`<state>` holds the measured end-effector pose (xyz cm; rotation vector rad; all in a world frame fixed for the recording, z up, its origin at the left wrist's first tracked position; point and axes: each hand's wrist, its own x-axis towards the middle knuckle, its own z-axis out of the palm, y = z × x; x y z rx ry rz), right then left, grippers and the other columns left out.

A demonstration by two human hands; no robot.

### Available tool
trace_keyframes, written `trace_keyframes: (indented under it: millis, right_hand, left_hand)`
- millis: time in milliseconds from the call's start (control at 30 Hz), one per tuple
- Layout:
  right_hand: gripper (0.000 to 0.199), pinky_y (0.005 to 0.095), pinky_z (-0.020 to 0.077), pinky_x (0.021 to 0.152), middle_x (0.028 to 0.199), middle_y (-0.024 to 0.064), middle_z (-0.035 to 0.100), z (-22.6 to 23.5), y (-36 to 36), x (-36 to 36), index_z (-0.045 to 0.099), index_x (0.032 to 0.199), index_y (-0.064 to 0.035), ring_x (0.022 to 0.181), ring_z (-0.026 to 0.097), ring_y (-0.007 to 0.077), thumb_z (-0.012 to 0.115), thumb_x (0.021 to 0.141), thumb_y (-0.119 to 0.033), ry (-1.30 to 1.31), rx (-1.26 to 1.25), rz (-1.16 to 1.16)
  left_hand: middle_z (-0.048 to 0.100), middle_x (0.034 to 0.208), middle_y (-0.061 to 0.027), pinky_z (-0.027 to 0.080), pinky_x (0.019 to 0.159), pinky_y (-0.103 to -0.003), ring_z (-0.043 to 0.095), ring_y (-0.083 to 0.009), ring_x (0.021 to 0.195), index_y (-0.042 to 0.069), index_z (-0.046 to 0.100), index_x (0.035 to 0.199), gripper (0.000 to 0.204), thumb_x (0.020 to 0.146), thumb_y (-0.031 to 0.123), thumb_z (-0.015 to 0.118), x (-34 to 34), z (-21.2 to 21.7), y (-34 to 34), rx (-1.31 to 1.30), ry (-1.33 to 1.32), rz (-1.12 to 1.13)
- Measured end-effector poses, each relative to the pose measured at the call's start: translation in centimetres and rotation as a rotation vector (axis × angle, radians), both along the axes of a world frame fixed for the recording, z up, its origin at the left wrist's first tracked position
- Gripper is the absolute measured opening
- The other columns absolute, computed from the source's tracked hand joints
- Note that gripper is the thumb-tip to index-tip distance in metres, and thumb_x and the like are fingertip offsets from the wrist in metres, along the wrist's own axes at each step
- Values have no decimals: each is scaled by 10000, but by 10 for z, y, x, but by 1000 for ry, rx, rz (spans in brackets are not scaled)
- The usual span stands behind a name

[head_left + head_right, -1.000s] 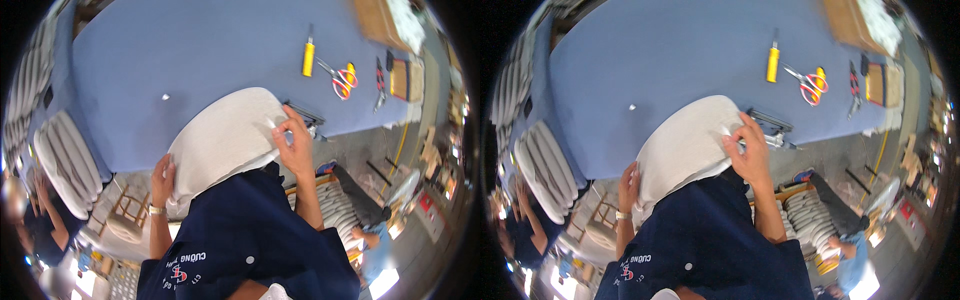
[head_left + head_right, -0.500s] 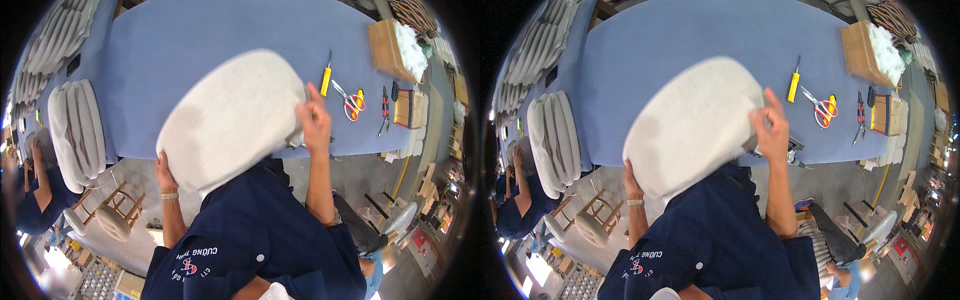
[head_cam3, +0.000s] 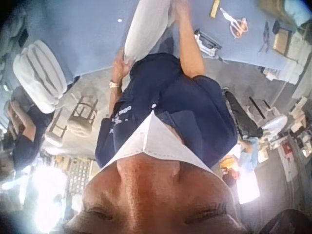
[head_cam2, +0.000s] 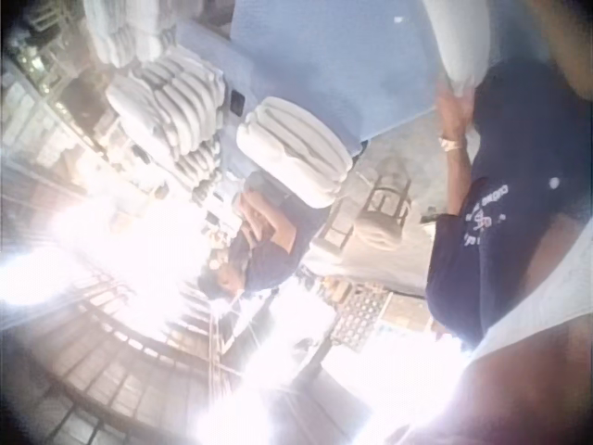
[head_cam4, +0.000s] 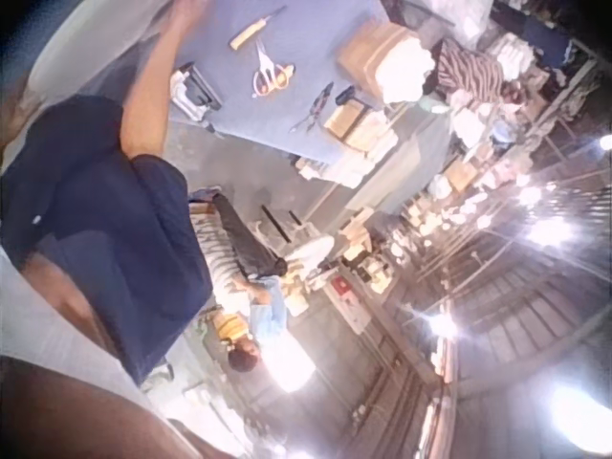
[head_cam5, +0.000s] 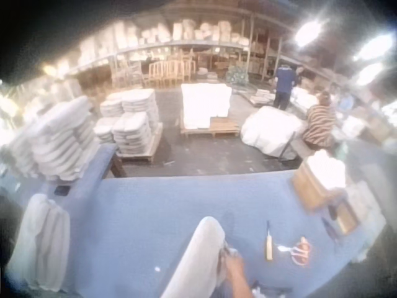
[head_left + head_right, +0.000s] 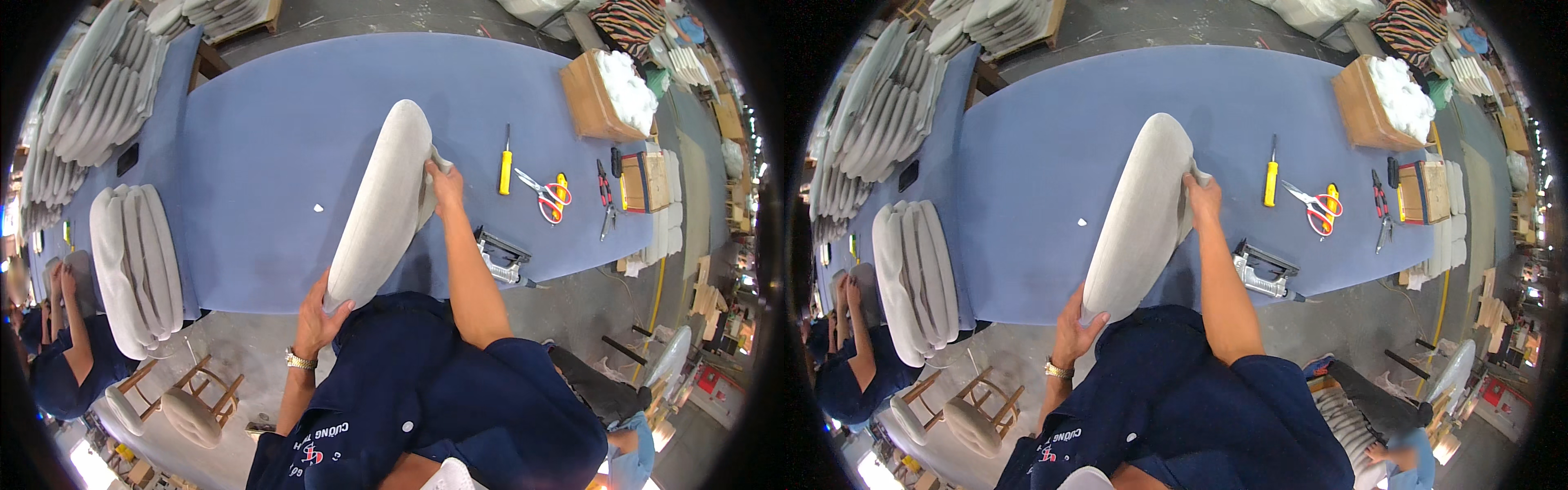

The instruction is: The person folds and staples a white fabric cover onto a cushion using a pneumatic staple gun, then trims excess fabric with a utility knife. They repeat the process on another cushion and stack the finished items on a nearby pile.

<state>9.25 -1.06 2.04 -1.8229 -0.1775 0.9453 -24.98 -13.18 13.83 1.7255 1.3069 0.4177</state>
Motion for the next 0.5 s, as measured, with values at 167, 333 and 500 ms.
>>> trace_keyframes:
  millis: [167,333,500]
  right_hand:
    - [493,470,509,907,1125,236,737,-60,11,19,696,1139,59,1038,698,377,625,988,-404,-179,-103,-134]
    - [638,511,503,878,984,299,725,-13,34,0,728,1027,70,966,688,476,523,1012,-534,-304,-287,30]
    - [613,520,502,820,948,299,721,-27,36,-9,734,1001,53,923,686,479,498,1036,-512,-468,-275,3]
  left_hand:
    - [581,1384,-309,532,966,-494,638,-465,1183,-7,333,1569,828,939,372,713,60,25,54,78,62,-193]
    - [544,1368,-392,533,931,-538,620,-526,1160,-54,203,1592,895,981,423,650,116,25,110,31,117,-163]
    - [562,1349,-388,531,934,-539,625,-523,1151,-75,242,1569,851,994,419,629,151,13,172,-3,144,-189]
